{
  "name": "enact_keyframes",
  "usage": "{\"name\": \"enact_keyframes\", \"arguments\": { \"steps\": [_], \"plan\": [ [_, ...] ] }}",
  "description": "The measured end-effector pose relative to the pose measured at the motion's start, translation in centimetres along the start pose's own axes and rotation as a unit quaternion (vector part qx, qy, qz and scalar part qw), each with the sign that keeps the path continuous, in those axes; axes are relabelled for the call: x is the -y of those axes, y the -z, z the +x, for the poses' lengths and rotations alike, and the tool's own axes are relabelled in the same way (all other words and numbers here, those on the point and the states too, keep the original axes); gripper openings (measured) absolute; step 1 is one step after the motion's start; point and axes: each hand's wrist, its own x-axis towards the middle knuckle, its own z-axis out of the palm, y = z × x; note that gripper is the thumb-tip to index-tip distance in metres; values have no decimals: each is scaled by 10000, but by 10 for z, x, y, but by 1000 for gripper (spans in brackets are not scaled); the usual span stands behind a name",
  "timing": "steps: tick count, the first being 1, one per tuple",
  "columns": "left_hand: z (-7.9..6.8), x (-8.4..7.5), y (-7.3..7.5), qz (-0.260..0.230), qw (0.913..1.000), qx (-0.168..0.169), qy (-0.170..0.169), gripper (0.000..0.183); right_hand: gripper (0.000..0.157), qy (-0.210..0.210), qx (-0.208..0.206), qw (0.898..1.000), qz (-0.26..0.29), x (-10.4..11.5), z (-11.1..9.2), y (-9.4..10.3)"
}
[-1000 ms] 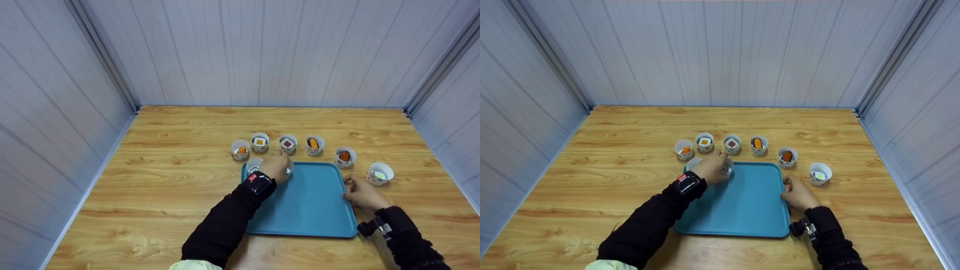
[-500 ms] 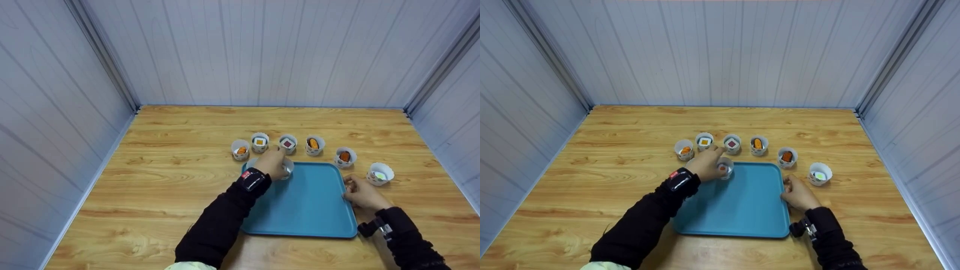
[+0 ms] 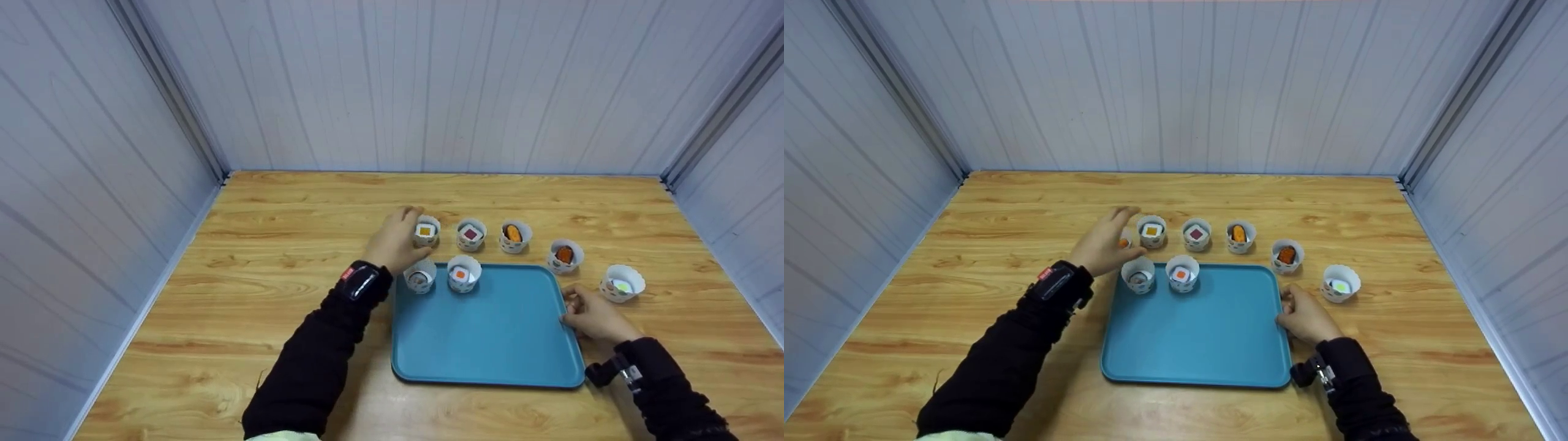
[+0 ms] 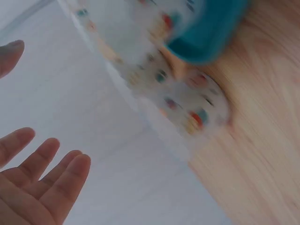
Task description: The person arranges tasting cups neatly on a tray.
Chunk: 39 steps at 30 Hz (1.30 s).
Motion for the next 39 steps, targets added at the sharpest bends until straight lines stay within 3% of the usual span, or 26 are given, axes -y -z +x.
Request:
{"name": "enact_keyframes", "arguments": {
  "steps": [6, 14, 22, 32, 39],
  "plan": [
    [2, 30, 0, -184, 9985, -261, 441, 82, 51, 160, 44, 9998, 122, 0, 0, 1],
    [5, 58, -17, -760, 9905, 241, 1118, 90, 49, 39, 12, 10000, 4, 3, 0, 3],
    [6, 62, -29, -861, 9879, 415, 1219, 70, 48, 35, 5, 10000, 31, 3, 0, 1],
    [7, 61, -30, -1057, 9858, 159, 1297, 56, 48, 84, 51, 9999, 60, 3, 1, 0],
    [3, 58, -25, -1108, 9841, 70, 1386, 55, 47, 28, 91, 9999, 98, 2, 0, 1]
  ]
}}
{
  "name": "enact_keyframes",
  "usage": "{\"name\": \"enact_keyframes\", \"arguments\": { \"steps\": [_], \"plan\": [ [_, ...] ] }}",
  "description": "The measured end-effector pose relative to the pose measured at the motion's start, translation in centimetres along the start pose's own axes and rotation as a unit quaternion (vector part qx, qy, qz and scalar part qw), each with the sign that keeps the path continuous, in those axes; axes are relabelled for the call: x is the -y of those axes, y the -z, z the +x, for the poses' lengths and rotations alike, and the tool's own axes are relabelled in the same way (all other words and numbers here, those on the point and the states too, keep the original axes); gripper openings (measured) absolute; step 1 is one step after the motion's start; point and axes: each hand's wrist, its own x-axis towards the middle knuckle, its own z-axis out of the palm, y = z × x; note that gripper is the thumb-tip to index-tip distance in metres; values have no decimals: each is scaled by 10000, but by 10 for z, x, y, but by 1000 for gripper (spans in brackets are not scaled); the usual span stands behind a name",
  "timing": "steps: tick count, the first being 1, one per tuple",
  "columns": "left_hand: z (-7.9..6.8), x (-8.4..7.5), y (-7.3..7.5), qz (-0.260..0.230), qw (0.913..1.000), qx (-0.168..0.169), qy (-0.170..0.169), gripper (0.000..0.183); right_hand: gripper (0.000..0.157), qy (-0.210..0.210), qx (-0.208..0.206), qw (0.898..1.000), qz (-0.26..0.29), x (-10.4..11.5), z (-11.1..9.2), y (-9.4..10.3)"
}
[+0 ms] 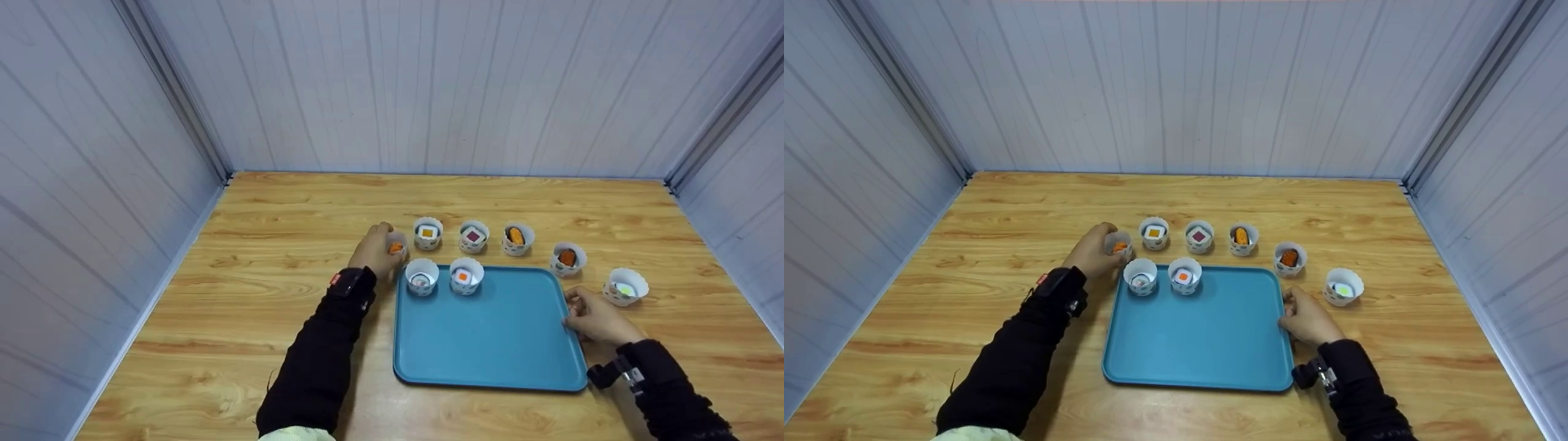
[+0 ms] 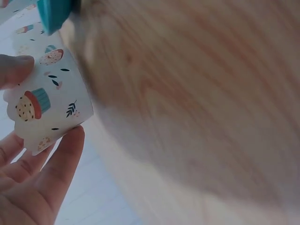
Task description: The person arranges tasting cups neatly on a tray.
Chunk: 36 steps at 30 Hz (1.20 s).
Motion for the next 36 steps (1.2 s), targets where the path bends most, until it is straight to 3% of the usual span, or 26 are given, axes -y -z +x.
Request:
{"name": "enact_keyframes", "arguments": {
  "steps": [6, 12, 19, 24, 30, 36],
  "plan": [
    [-11, -11, 7, -131, 9992, -219, -295, 58, 48, -36, -9, 10000, 58, 1, -2, 1],
    [-29, -34, 11, -100, 9949, -350, -937, 59, 48, -23, -35, 10000, 39, 1, -3, 1],
    [-58, -71, 4, -118, 9824, -224, -1853, 59, 50, -72, -59, 9999, 50, 2, -5, 1],
    [-76, -88, -7, 33, 9707, -129, -2399, 58, 51, -176, -57, 9998, 60, 2, -5, 1],
    [-92, -98, -19, 118, 9619, 58, -2731, 57, 51, -318, -78, 9995, 12, 4, -3, 0],
    [-99, -97, -26, 122, 9596, 48, -2810, 57, 57, -414, -128, 9987, -255, 13, -1, 0]
  ]
}}
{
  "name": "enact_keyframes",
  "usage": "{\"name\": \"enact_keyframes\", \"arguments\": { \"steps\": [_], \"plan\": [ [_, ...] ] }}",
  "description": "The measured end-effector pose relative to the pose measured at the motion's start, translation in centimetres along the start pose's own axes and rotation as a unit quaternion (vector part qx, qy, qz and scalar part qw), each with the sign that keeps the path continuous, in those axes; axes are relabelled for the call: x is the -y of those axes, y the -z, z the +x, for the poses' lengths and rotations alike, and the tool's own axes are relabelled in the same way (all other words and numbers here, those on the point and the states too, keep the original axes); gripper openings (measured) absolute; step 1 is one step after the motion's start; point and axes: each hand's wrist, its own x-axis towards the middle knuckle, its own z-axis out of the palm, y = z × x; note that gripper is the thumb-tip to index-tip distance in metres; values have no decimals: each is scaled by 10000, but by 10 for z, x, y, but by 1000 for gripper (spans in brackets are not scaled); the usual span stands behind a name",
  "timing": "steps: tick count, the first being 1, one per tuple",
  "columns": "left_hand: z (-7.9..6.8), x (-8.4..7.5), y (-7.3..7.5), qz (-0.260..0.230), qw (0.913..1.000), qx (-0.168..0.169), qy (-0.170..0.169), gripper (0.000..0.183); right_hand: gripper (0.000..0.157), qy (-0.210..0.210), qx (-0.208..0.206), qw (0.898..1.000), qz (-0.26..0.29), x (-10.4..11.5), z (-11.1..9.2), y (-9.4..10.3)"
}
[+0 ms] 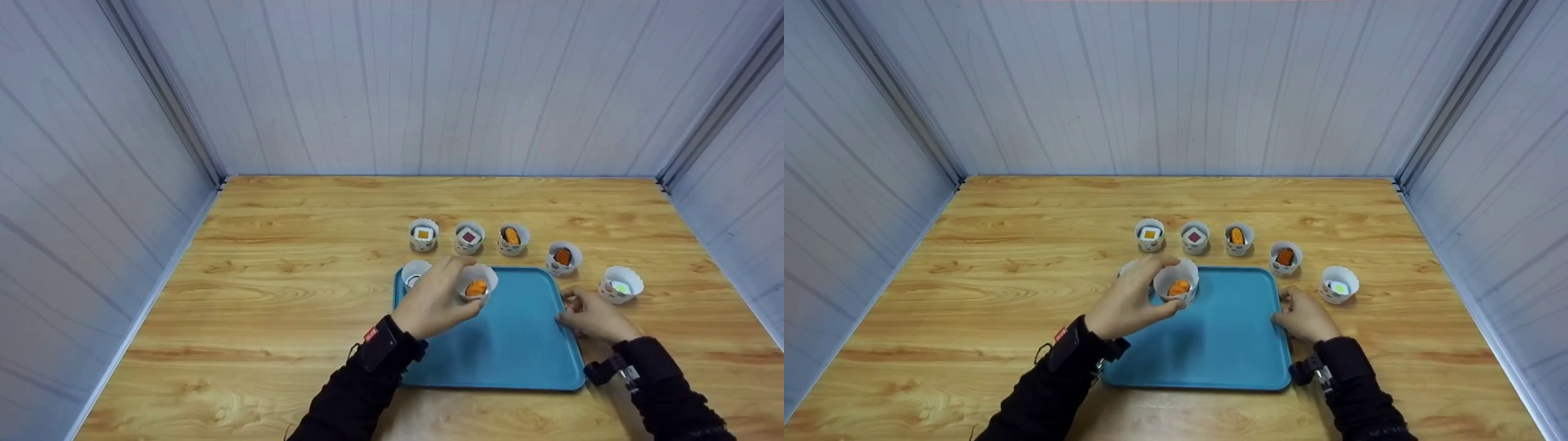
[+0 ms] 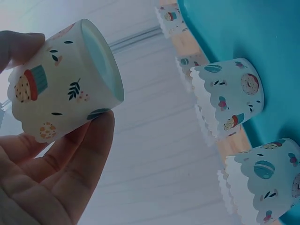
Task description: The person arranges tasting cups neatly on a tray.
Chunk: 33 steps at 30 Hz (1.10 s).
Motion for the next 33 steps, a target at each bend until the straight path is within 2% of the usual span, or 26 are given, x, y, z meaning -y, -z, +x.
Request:
{"name": "enact_keyframes", "arguments": {
  "steps": [5, 8, 10, 14, 15, 17, 21, 24, 27, 33],
  "plan": [
    [-5, 0, -1, 109, 9999, 22, 36, 57, 52, 300, -493, 9937, -961, 21, 0, 3],
    [-7, 0, 1, 161, 9999, -9, 10, 57, 50, 623, -828, 9867, -1250, 36, -3, 6],
    [-7, 0, 2, 190, 9998, -66, 10, 57, 50, 817, -977, 9851, -1159, 46, -5, 5],
    [-10, -1, 5, 288, 9994, -206, 61, 56, 52, 1613, -1071, 9783, -739, 58, -5, -1],
    [-11, -1, 6, 295, 9992, -252, 79, 56, 53, 1913, -1085, 9734, -649, 62, -4, -4],
    [-12, -1, 7, 305, 9989, -334, 110, 55, 56, 2371, -914, 9664, -383, 72, -5, -11],
    [-14, 0, 7, 257, 9985, -453, 178, 56, 68, 2931, -354, 9552, 228, 99, -10, -28],
    [-14, 0, 7, 268, 9982, -502, 192, 56, 78, 3061, -131, 9505, 527, 113, -11, -41],
    [-14, 0, 5, 328, 9977, -559, 212, 56, 85, 3228, -356, 9453, 314, 123, -8, -53],
    [-12, 0, 4, 308, 9974, -586, 287, 56, 85, 3431, -1248, 9295, -527, 133, -3, -71]
  ]
}}
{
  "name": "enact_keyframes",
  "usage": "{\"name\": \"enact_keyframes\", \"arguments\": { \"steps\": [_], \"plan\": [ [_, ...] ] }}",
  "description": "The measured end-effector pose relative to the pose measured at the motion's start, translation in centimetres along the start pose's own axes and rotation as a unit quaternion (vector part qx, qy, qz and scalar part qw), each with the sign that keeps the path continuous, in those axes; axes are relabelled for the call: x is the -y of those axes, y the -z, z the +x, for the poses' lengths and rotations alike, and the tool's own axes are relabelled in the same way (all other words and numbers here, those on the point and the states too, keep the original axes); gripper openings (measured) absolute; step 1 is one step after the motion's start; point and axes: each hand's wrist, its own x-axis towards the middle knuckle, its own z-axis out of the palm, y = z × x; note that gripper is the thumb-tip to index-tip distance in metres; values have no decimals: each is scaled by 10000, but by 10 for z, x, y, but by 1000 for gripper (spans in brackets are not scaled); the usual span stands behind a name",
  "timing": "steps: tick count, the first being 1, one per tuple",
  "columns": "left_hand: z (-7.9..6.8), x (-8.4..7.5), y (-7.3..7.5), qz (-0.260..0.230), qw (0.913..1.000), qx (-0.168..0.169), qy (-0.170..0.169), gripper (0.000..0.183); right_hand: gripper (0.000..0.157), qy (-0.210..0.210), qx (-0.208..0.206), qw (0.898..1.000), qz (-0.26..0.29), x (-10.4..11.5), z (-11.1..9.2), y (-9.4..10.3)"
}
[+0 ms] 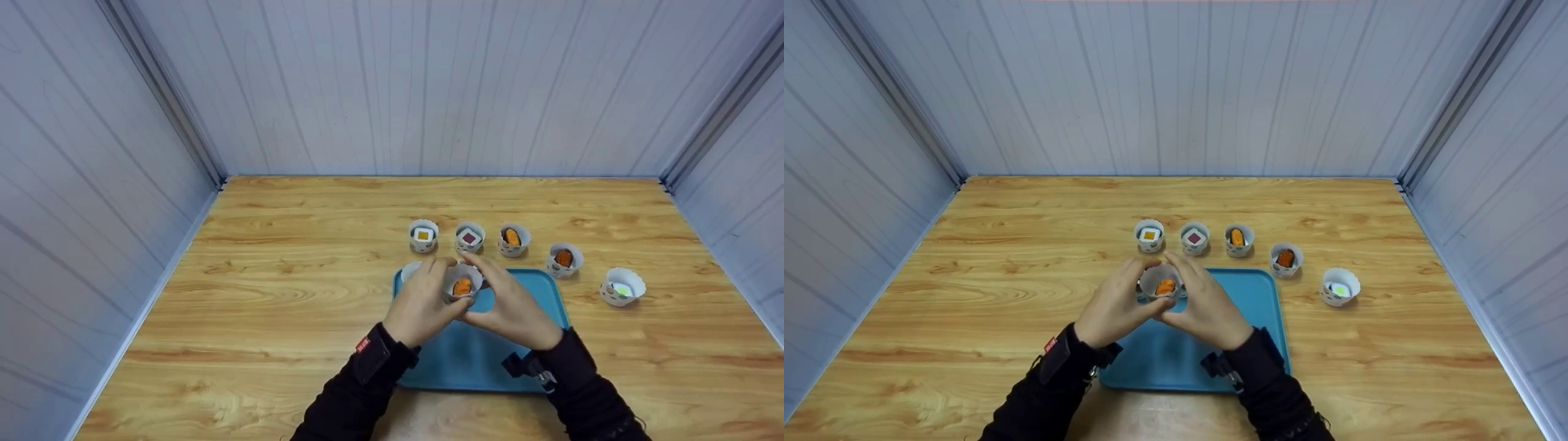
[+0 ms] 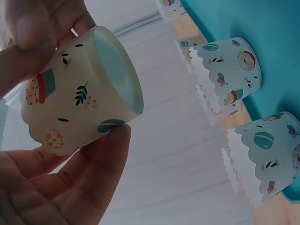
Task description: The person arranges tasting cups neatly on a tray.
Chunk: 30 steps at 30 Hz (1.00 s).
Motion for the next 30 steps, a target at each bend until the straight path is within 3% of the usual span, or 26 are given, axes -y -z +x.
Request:
{"name": "enact_keyframes", "arguments": {
  "steps": [8, 12, 16, 19, 22, 26, 30],
  "plan": [
    [1, 3, 1, -374, 9992, 134, -26, 56, 77, 118, -339, 9991, -224, -4, 0, -7],
    [3, 13, 8, -516, 9986, -110, 83, 56, 76, 105, -429, 9987, -266, -11, 1, -4],
    [7, 31, 15, -168, 9960, -632, 615, 49, 78, -266, -467, 9982, -260, -21, 1, 4],
    [9, 46, 17, 134, 9904, -761, 1148, 47, 79, -548, -435, 9969, -359, -31, 0, 12],
    [9, 60, 16, 214, 9845, -522, 1661, 48, 79, -742, -327, 9956, -474, -41, -1, 20],
    [7, 78, 10, 109, 9729, 138, 2306, 52, 72, -1002, -10, 9933, -575, -53, 2, 28],
    [4, 91, 2, 11, 9619, 774, 2621, 53, 67, -1310, 377, 9880, -724, -64, 8, 32]
  ]
}}
